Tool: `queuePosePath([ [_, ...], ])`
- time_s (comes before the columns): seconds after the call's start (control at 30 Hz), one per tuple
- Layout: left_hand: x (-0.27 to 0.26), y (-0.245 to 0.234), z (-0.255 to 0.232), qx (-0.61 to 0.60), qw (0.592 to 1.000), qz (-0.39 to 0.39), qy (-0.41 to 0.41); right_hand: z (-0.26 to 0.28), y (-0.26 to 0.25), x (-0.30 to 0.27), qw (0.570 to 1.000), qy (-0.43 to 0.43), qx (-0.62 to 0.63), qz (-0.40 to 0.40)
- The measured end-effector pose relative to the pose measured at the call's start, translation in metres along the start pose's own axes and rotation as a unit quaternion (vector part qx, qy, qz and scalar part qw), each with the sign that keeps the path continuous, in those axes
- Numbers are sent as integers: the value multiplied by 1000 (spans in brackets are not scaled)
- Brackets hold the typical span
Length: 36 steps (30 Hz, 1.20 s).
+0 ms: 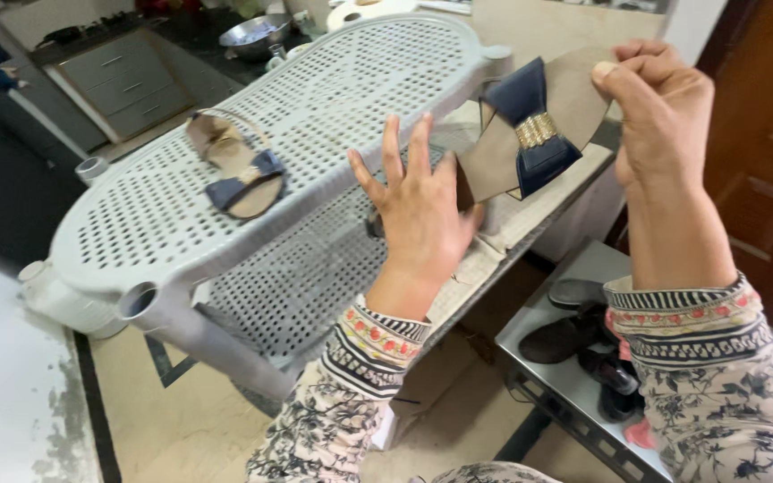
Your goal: The person wipes several pairs of shoes with a pink cloth, handling them one at a time. They pick up each shoe, wipe the exterior surfaces, and place the cleaned shoes on a nearby white plastic chair.
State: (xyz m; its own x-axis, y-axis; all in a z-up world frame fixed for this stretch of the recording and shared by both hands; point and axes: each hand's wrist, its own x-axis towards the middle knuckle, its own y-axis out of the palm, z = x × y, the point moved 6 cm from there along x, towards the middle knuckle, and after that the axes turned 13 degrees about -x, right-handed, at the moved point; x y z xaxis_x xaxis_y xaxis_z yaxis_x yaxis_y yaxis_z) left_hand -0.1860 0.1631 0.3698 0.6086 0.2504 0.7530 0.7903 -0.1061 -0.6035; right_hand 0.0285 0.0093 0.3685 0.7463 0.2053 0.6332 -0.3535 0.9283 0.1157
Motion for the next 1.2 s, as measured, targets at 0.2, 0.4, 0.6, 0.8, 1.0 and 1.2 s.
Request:
queuePosePath([
  [0.2, 30, -43, 36, 54, 993, 91, -56, 34, 41, -8, 991, -68, 48, 103],
  [0.4, 52, -101, 70, 96, 993, 68, -5, 70, 84, -24, 959, -197, -13, 205],
  [0.6, 57, -142, 118, 119, 987, 87, 62, 67, 138, -42, 936, -263, -132, 193],
  [0.8, 50, -164, 184, 124, 974, 188, 25, 70, 196, -75, 899, -350, -214, 155],
  [1.0, 52, -194, 258, 138, 956, 257, 22, 88, 258, -117, 884, -374, -265, 95],
  [1.2, 59, -198, 311, 159, 946, 278, 58, 95, 319, -154, 885, -305, -343, 80],
])
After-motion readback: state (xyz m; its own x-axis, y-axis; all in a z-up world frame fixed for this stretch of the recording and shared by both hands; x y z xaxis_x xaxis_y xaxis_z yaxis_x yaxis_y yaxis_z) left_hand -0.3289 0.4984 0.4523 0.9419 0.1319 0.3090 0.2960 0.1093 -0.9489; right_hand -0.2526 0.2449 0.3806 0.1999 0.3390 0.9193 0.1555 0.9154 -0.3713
